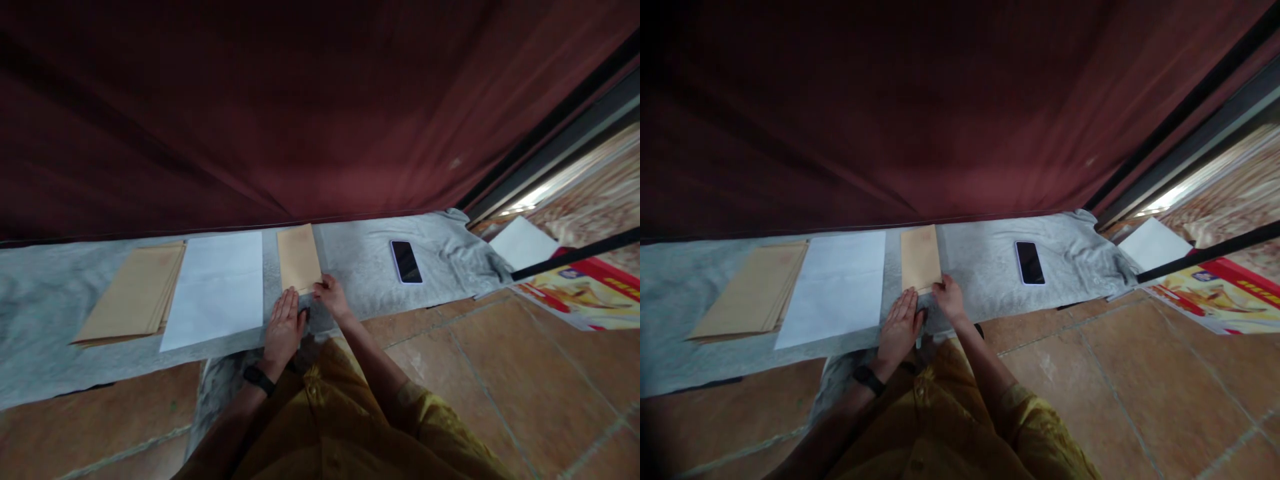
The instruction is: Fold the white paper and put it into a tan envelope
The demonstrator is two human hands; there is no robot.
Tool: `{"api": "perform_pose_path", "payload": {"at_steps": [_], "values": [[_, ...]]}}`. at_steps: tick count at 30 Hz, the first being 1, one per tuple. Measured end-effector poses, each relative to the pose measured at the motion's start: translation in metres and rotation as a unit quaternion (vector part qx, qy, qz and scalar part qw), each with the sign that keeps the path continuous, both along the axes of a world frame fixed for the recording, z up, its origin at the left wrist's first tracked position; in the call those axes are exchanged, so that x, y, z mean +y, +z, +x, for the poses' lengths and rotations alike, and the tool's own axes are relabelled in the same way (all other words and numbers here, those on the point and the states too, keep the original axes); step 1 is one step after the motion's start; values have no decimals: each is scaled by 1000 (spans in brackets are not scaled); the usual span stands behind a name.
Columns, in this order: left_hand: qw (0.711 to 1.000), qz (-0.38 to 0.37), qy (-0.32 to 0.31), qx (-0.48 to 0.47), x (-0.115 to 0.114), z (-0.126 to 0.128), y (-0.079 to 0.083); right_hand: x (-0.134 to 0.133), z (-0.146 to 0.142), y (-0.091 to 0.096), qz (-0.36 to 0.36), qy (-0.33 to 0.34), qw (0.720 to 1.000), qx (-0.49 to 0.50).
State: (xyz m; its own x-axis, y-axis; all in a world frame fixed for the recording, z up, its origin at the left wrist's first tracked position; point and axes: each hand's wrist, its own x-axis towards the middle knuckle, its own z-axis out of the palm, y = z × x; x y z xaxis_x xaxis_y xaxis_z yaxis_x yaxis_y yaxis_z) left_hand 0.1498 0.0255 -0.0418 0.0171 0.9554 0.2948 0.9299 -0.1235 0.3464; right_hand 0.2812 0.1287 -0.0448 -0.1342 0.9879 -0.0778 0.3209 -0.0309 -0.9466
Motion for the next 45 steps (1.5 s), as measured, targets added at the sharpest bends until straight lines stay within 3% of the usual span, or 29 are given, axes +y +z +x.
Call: {"api": "perform_pose_path", "payload": {"at_steps": [6, 15, 20, 24, 27, 30, 35, 39, 42, 45], "values": [[994, 6, 9, -105, 3, -9, 1, 6, 13, 16, -84, -68, 981, 158], [948, -60, 21, -312, 19, 1, 8, 17, 98, 46, -52, -144, 952, 264], [939, -100, -9, -330, 27, 13, 7, 26, 144, 78, 139, -213, 963, 85], [956, -78, -48, -279, 28, 13, 5, 30, 165, 93, 303, -197, 921, -144], [961, -68, -80, -255, 27, 9, 1, 31, 167, 86, 365, -126, 884, -261], [964, -70, -101, -235, 24, 5, -3, 28, 161, 65, 379, -54, 862, -332], [963, -71, -119, -230, 21, 5, -6, 14, 149, 32, 381, 30, 838, -389], [954, -79, -88, -275, 24, 9, -1, 3, 141, 17, 392, 86, 823, -402], [925, -107, -45, -360, 31, 16, 5, -1, 138, 10, 392, 96, 817, -412], [846, -187, -7, -500, 41, 30, 14, -2, 137, 6, 386, 96, 820, -412]]}}
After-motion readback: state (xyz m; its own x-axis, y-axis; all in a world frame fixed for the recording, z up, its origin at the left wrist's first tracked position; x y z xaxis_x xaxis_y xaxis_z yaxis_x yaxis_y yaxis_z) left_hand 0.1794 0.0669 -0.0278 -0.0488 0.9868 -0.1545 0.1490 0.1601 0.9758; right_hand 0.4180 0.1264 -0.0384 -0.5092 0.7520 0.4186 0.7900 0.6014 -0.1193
